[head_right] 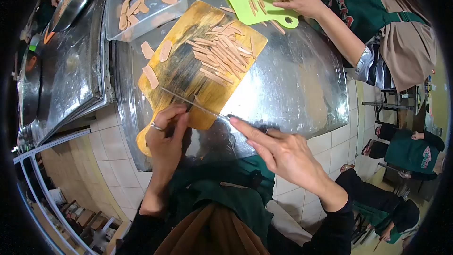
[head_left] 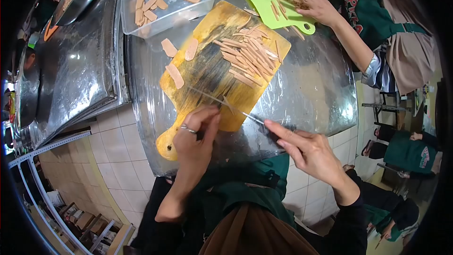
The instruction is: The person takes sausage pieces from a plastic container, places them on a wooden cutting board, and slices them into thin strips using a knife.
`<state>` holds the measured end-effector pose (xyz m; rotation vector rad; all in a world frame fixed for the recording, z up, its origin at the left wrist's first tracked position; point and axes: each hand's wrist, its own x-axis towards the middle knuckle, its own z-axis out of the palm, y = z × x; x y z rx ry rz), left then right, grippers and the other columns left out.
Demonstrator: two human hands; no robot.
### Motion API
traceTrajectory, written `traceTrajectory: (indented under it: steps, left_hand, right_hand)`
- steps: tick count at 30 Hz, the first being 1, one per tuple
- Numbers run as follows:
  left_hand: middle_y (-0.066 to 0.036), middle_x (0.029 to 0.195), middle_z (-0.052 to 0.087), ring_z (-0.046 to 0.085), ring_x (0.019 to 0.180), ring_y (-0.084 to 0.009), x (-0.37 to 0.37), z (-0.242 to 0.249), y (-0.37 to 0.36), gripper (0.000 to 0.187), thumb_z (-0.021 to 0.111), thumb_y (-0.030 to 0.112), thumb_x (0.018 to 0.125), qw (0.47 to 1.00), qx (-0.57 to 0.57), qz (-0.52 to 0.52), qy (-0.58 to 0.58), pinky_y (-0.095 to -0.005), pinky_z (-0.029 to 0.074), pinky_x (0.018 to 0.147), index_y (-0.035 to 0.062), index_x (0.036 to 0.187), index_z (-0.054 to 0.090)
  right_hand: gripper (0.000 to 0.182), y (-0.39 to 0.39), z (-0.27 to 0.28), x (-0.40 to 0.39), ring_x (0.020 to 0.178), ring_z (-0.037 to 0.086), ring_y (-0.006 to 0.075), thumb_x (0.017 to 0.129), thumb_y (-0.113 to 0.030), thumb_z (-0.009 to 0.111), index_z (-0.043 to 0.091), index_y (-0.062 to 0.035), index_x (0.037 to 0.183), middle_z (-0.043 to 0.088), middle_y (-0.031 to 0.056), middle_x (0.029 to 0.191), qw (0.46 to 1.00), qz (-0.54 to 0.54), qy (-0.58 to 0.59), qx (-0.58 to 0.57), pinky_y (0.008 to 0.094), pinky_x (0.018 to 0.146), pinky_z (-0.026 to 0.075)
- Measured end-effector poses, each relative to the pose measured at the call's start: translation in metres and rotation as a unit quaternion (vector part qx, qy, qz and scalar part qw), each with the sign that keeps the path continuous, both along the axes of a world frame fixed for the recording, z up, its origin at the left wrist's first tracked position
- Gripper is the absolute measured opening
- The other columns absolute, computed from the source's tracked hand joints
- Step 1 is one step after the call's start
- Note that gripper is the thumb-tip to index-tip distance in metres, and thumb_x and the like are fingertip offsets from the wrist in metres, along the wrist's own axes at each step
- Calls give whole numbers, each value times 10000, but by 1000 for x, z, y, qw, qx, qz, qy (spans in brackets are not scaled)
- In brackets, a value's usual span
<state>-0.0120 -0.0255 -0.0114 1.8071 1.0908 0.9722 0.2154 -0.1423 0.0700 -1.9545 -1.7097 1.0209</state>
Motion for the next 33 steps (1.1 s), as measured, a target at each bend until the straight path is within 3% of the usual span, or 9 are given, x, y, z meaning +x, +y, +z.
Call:
traceTrajectory:
  steps: [7, 8, 11, 14, 18, 24, 27, 30, 33]
  left_hand:
    - [-78, 1014, 718, 641, 776, -121, -18, 29, 51, 130, 684, 49, 976, 993, 39, 73, 82, -265, 524, 679, 36, 1102, 715]
    - [-95, 1012, 709, 657, 794, -141, -14, 34, 64, 162, 655, 78, 998, 995, 42, 63, 69, -288, 530, 701, 26, 1139, 715]
    - [-143, 1053, 712, 708, 847, -211, -3, 41, 104, 226, 663, 85, 983, 993, 42, 26, 104, -332, 548, 747, 21, 1195, 710]
    - [-154, 1047, 715, 720, 901, -224, 13, 38, 139, 294, 698, 147, 979, 980, 64, -32, 185, -359, 566, 795, 63, 1260, 707]
    - [-214, 1050, 695, 697, 954, -385, 34, 30, 158, 247, 718, 144, 932, 955, 96, -84, 266, -473, 527, 849, 20, 1145, 733]
    - [-165, 979, 689, 703, 829, -298, 31, 28, 132, 142, 731, 101, 928, 967, -29, -68, 244, -392, 561, 784, 5, 1032, 716]
    - [-151, 973, 676, 696, 860, -290, 31, 24, 94, 107, 744, 27, 894, 968, 157, -58, 189, -386, 563, 775, 8, 993, 706]
    - [-142, 1005, 677, 686, 921, -294, 24, 23, 50, 166, 776, -10, 848, 947, 264, -87, 159, -386, 561, 790, 20, 995, 704]
    - [-120, 1035, 683, 673, 965, -304, 16, 16, 8, 206, 792, -29, 820, 957, 227, -92, 155, -382, 555, 815, 19, 1000, 705]
  right_hand:
    - [514, 6, 1, 5, 842, 727, 379, 975, -71, 653, 596, -230, 1460, 735, 182, 1124, 1000, -4, 3, -22, 400, 750, 584]
    - [509, 9, -4, 9, 888, 733, 388, 980, -78, 646, 592, -230, 1463, 727, 181, 1174, 1000, -8, 1, -8, 399, 769, 589]
    - [530, 20, -20, 25, 708, 713, 382, 1013, -168, 619, 524, -302, 1517, 743, 195, 925, 995, -27, -20, 90, 432, 671, 576]
    - [503, 25, -30, 30, 720, 712, 397, 1014, -166, 617, 553, -290, 1497, 751, 186, 1010, 993, -56, -14, 107, 438, 691, 576]
    - [494, 24, -34, 30, 714, 711, 400, 1017, -174, 617, 559, -288, 1494, 733, 184, 1110, 992, -61, -2, 109, 432, 687, 575]
    - [473, 19, -31, 27, 729, 716, 403, 1024, -188, 610, 570, -285, 1485, 716, 166, 1205, 995, -75, 15, 59, 427, 695, 581]
    - [477, 14, -33, 26, 744, 718, 405, 1024, -190, 611, 565, -283, 1489, 729, 170, 1170, 993, -75, 34, 90, 427, 698, 579]
    - [452, 12, -23, 22, 1170, 671, 376, 1021, -137, 595, 572, -161, 1472, 624, 92, 1430, 996, -78, 39, 16, 384, 960, 549]
    - [449, 9, -21, 19, 1203, 649, 375, 1020, -124, 594, 573, -148, 1467, 619, 94, 1436, 995, -85, 60, -8, 387, 978, 543]
